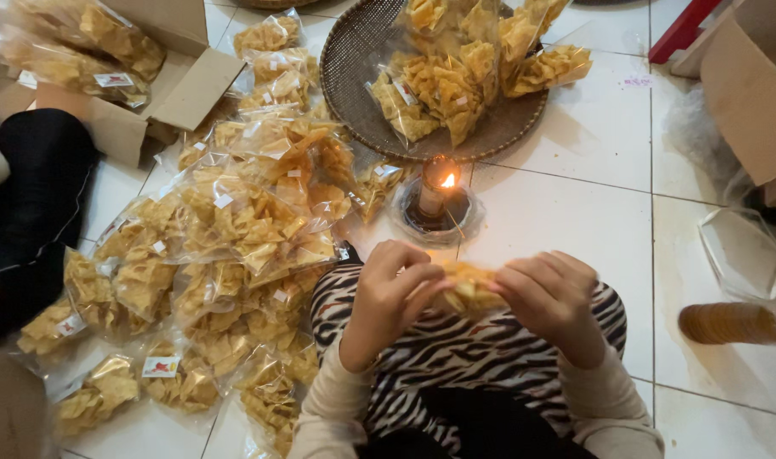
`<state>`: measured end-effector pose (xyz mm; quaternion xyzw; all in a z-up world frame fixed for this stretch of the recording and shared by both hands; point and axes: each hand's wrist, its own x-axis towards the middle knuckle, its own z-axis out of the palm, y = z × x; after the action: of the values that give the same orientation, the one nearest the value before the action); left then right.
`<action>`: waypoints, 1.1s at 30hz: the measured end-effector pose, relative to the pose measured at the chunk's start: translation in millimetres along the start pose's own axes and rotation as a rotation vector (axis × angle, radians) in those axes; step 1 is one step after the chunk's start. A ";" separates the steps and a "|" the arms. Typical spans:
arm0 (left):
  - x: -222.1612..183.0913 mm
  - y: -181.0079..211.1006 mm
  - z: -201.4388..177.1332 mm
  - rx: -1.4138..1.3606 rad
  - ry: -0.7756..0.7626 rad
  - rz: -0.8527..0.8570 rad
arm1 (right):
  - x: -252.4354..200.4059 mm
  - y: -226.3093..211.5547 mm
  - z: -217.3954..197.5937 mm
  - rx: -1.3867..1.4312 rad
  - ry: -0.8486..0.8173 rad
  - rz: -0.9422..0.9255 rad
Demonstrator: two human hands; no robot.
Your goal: The person seals plastic bags filled with snacks by holding the open end of each bag over a candle flame and pressing the heated plastic together with their fingers.
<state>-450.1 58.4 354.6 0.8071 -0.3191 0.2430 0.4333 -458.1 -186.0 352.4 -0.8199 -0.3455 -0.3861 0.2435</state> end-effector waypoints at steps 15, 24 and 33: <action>0.3 -149.3 123.4 -0.927 -0.158 -0.637 | -17.1 76.3 94.1 0.343 -0.158 0.563; -23.1 -231.4 187.1 -0.838 -0.010 -0.777 | -46.8 134.1 151.7 0.520 -0.349 0.923; -22.0 -239.1 192.7 -0.522 0.177 -0.897 | -70.5 166.6 185.1 0.700 -0.382 1.048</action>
<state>-269.2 1.1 112.1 0.7061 0.0456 0.0133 0.7066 -279.0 -196.4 165.9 -0.8062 -0.0430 0.0711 0.5857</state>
